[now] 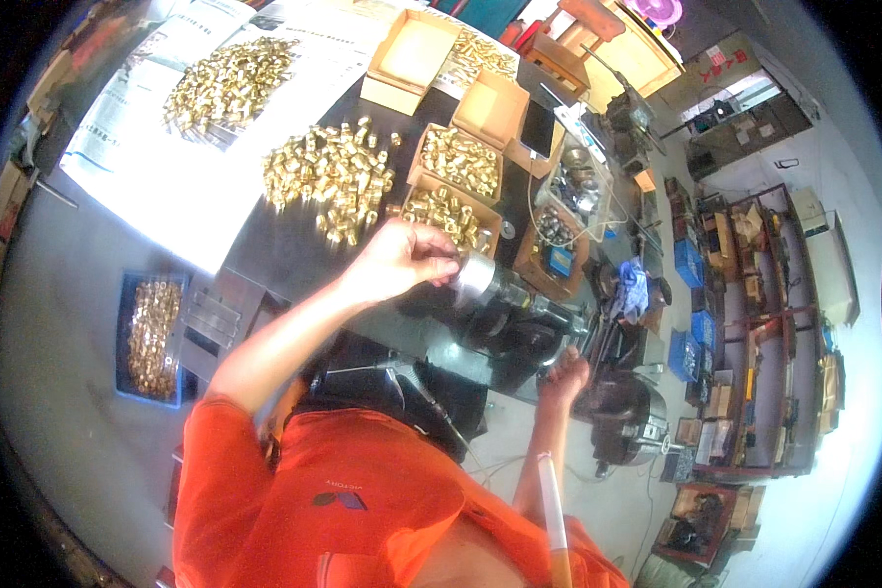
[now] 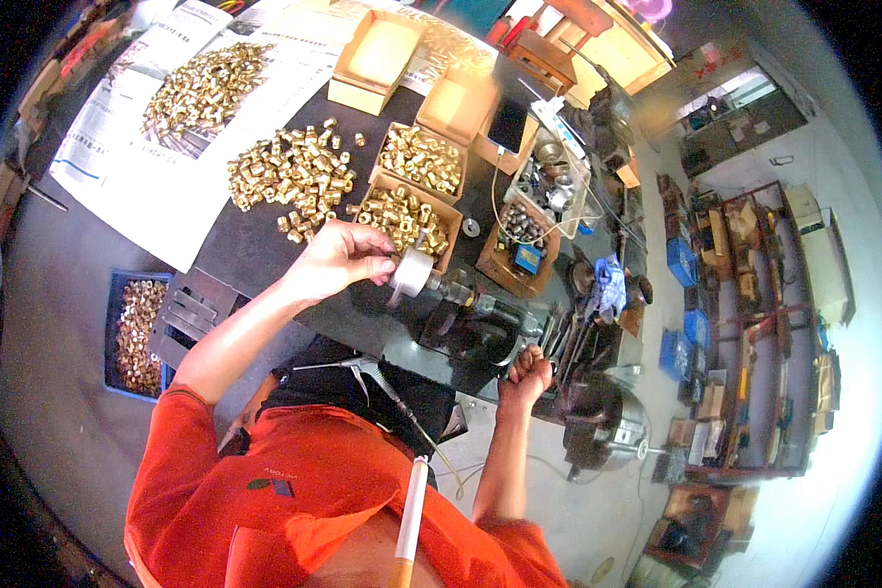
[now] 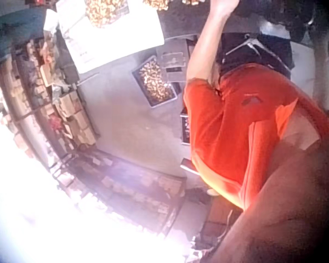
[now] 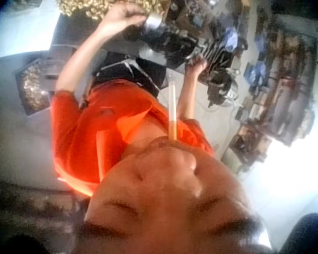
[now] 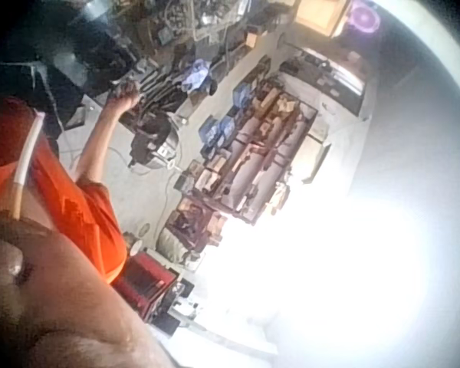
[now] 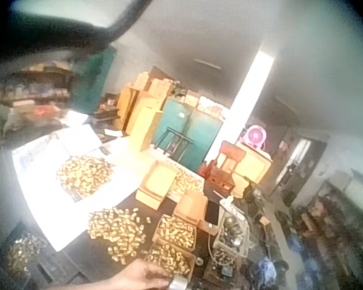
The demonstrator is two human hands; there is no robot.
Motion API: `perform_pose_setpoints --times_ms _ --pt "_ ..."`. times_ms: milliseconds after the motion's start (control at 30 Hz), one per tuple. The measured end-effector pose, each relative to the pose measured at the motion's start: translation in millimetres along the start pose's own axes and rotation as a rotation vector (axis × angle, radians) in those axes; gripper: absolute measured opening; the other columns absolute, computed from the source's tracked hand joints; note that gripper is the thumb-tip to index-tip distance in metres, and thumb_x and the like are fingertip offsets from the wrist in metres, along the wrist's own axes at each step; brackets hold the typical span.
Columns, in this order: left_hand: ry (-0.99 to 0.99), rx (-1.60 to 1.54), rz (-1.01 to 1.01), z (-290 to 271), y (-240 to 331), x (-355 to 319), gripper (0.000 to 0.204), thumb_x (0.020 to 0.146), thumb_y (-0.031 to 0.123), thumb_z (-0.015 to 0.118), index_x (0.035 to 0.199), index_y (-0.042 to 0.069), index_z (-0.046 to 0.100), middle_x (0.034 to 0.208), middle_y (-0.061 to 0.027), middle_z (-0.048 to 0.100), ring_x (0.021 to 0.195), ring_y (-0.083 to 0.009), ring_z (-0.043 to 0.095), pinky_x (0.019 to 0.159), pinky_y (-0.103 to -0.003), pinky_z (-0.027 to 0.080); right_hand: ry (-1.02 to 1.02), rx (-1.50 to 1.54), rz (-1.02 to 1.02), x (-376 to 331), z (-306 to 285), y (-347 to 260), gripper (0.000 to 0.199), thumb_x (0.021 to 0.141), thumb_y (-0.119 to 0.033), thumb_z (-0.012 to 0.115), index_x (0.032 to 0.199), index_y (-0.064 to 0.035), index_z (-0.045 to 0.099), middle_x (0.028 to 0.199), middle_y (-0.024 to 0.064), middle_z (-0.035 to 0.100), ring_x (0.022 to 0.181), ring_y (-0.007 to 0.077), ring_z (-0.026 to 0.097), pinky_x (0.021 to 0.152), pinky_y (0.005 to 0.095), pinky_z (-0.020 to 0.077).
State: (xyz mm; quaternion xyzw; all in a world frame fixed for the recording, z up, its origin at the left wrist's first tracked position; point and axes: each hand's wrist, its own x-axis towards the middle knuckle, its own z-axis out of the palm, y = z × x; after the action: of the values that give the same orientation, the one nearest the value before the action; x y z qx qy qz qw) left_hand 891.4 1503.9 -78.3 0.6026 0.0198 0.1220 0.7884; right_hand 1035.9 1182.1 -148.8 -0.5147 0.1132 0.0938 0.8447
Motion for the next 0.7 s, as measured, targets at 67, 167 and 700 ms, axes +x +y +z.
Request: perform_pose_setpoints --times_ms 67,167,700 --pt "0.018 -0.011 -0.023 2.7 2.1 -0.1 0.012 0.080 0.009 0.061 0.083 -0.002 0.060 0.072 -0.0044 0.060 0.063 -0.0095 0.056 0.060 -0.023 0.048 0.126 0.018 0.013 22.6 1.8 14.8 0.019 0.081 -0.023 0.044 0.082 -0.0064 0.054 0.062 -0.0018 0.046 0.045 0.0078 0.034 0.037 0.0202 0.0251" --pt "0.040 0.085 -0.046 3.9 1.9 0.8 0.018 0.082 0.016 0.059 0.082 -0.002 0.060 0.070 -0.0042 0.059 0.061 -0.0093 0.056 0.057 -0.023 0.048 0.042 -0.164 -0.166 59.8 22.2 14.8 0.017 0.080 -0.023 0.049 0.078 -0.0074 0.056 0.062 -0.0008 0.047 0.047 0.0096 0.038 0.040 0.0238 0.0282" --pt "0.089 -0.005 -0.009 6.8 -0.9 -1.0 0.020 0.082 0.019 0.059 0.083 -0.001 0.059 0.068 -0.0028 0.058 0.059 -0.0086 0.055 0.055 -0.022 0.047 -0.267 0.069 -0.230 -23.8 -0.8 -27.3 0.018 0.080 -0.023 0.048 0.075 -0.0061 0.050 0.054 -0.0040 0.028 0.042 0.0060 0.023 0.035 0.0203 0.0169"
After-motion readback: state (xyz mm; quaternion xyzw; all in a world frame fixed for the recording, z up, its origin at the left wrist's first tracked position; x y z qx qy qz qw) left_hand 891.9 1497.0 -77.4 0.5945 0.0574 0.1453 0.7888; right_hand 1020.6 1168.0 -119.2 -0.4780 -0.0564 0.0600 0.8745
